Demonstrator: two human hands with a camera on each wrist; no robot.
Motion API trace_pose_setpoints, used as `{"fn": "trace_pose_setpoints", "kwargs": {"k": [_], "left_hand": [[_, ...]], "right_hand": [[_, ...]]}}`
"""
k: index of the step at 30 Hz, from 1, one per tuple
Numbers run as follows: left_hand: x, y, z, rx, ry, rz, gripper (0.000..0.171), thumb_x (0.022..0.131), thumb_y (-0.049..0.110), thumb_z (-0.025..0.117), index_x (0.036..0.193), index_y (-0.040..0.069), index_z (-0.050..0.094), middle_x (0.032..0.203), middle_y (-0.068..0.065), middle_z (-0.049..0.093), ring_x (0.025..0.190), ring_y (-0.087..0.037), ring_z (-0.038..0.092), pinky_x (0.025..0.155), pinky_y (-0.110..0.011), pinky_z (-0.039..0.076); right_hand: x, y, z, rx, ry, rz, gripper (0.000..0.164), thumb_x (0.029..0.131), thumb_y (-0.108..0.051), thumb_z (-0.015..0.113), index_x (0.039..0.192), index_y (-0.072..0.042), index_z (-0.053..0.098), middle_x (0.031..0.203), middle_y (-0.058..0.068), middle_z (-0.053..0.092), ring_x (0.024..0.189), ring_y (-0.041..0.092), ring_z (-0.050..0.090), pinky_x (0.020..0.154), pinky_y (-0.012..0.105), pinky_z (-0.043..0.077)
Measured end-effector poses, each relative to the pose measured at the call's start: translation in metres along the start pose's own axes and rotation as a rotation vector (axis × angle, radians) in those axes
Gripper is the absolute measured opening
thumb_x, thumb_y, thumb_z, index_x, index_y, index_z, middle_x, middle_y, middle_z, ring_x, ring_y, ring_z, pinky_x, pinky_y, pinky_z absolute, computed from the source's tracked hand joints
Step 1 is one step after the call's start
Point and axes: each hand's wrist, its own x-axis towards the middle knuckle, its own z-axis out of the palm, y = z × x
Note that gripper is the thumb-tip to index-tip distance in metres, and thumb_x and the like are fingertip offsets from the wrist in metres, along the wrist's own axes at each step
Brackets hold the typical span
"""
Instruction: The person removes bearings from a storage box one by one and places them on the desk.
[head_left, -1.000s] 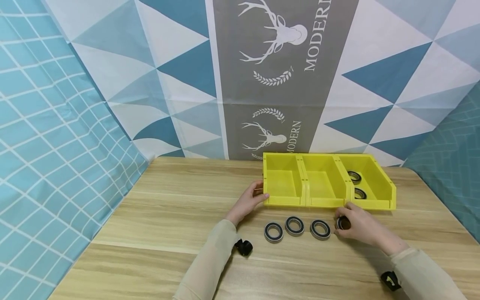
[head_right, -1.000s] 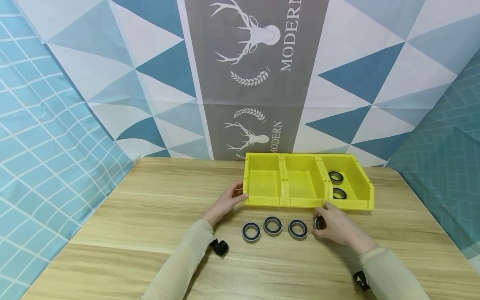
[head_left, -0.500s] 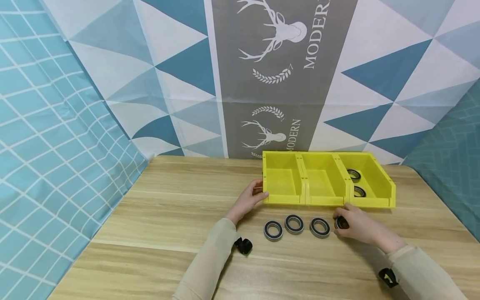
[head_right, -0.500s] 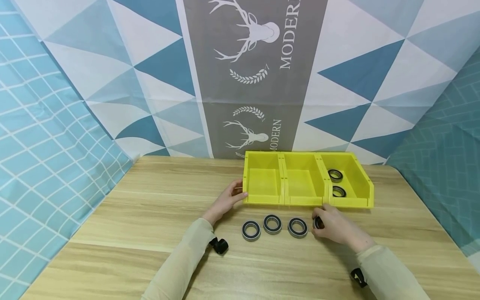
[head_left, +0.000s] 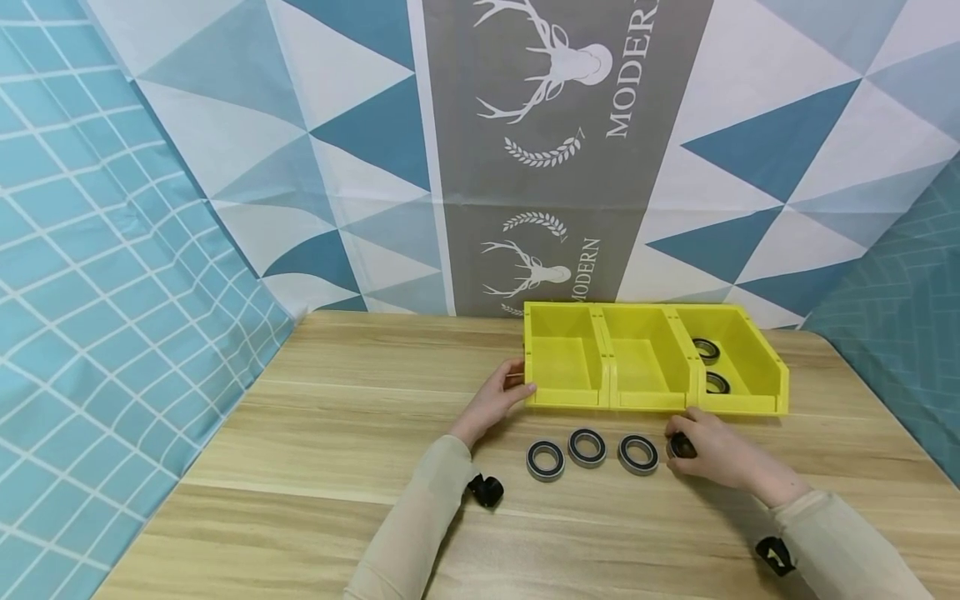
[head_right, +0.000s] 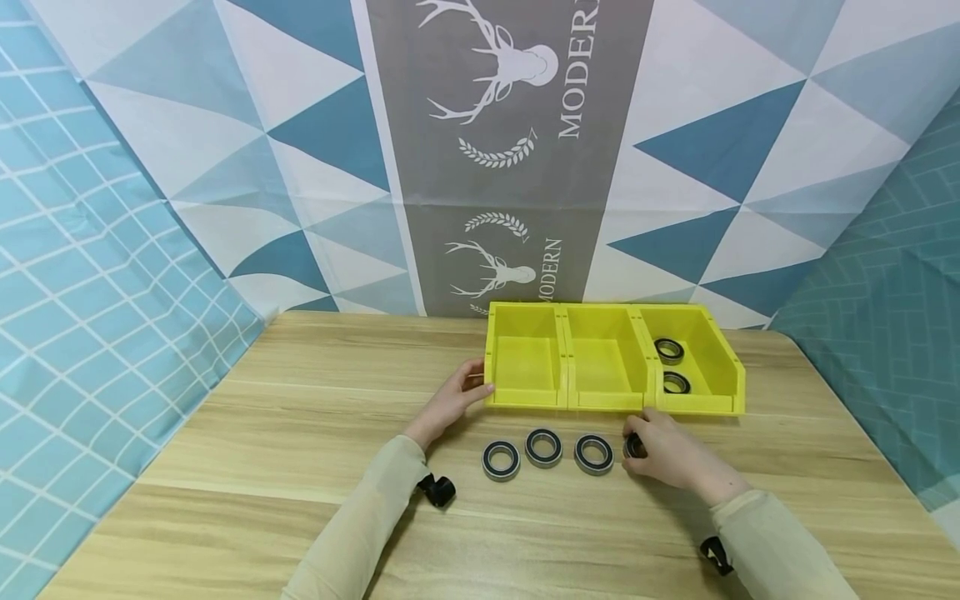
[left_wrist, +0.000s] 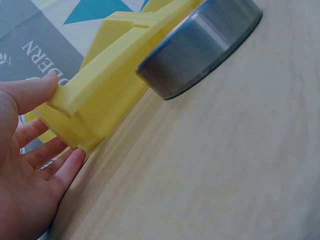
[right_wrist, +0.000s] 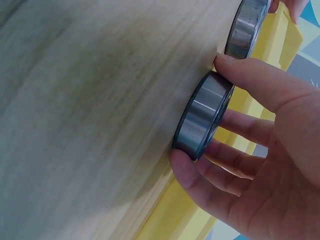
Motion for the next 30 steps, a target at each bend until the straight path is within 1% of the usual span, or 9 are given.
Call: {"fn": "trace_pose_setpoints", "kwargs": {"k": [10, 17, 19, 22, 25, 29, 30], "left_hand": [[0.001, 0.000, -0.001, 0.012, 0.001, 0.005, 0.053, 0.079, 0.032, 0.058, 0.126, 0.018, 0.036, 0.121, -0.004, 0.044, 0.111, -0.019, 0.040, 0.093, -0.034, 0.033], [0.001, 0.002, -0.001, 0.019, -0.001, 0.004, 0.054, 0.080, 0.031, 0.058, 0.126, 0.017, 0.035, 0.122, -0.004, 0.044, 0.111, -0.019, 0.040, 0.093, -0.034, 0.034], [-0.001, 0.006, -0.002, 0.008, -0.008, 0.003, 0.053, 0.080, 0.028, 0.058, 0.127, 0.014, 0.035, 0.122, -0.006, 0.043, 0.112, -0.021, 0.040, 0.092, -0.035, 0.034], [-0.007, 0.017, -0.002, 0.004, -0.014, 0.000, 0.053, 0.081, 0.024, 0.057, 0.127, 0.011, 0.034, 0.123, -0.010, 0.042, 0.113, -0.025, 0.039, 0.093, -0.037, 0.034], [-0.007, 0.015, -0.002, 0.006, -0.013, -0.001, 0.054, 0.082, 0.025, 0.057, 0.128, 0.011, 0.033, 0.124, -0.010, 0.042, 0.114, -0.025, 0.038, 0.093, -0.037, 0.033], [0.001, 0.000, -0.001, 0.016, -0.004, -0.008, 0.055, 0.080, 0.031, 0.058, 0.127, 0.017, 0.034, 0.123, -0.005, 0.042, 0.113, -0.020, 0.039, 0.093, -0.035, 0.033], [0.001, 0.000, -0.001, 0.019, -0.002, -0.007, 0.055, 0.080, 0.032, 0.058, 0.127, 0.017, 0.034, 0.123, -0.005, 0.043, 0.113, -0.020, 0.040, 0.093, -0.035, 0.034]], "right_hand": [[0.001, 0.000, -0.003, -0.013, -0.011, 0.007, 0.032, 0.066, -0.029, 0.070, 0.089, -0.013, 0.055, 0.085, 0.002, 0.048, 0.076, 0.015, 0.047, 0.063, 0.033, 0.043], [0.002, -0.002, -0.006, -0.013, -0.030, 0.016, 0.030, 0.071, -0.036, 0.065, 0.089, -0.015, 0.056, 0.083, -0.001, 0.047, 0.070, 0.010, 0.043, 0.059, 0.029, 0.039], [0.002, -0.002, -0.006, -0.015, -0.035, 0.020, 0.029, 0.072, -0.037, 0.064, 0.090, -0.015, 0.056, 0.083, -0.002, 0.047, 0.070, 0.010, 0.044, 0.059, 0.028, 0.040], [0.002, -0.002, -0.007, -0.021, -0.039, 0.024, 0.029, 0.072, -0.038, 0.064, 0.089, -0.015, 0.056, 0.082, -0.003, 0.048, 0.069, 0.009, 0.044, 0.058, 0.028, 0.040], [0.003, -0.002, -0.008, -0.035, -0.040, 0.042, 0.028, 0.072, -0.038, 0.064, 0.088, -0.017, 0.056, 0.081, -0.004, 0.048, 0.067, 0.007, 0.043, 0.057, 0.027, 0.039], [0.003, -0.002, -0.009, -0.049, -0.043, 0.053, 0.027, 0.072, -0.038, 0.064, 0.087, -0.018, 0.056, 0.079, -0.005, 0.048, 0.065, 0.007, 0.041, 0.056, 0.028, 0.039], [0.003, -0.002, -0.009, -0.051, -0.043, 0.054, 0.027, 0.071, -0.039, 0.064, 0.087, -0.018, 0.056, 0.079, -0.005, 0.048, 0.065, 0.007, 0.041, 0.056, 0.028, 0.039]]}}
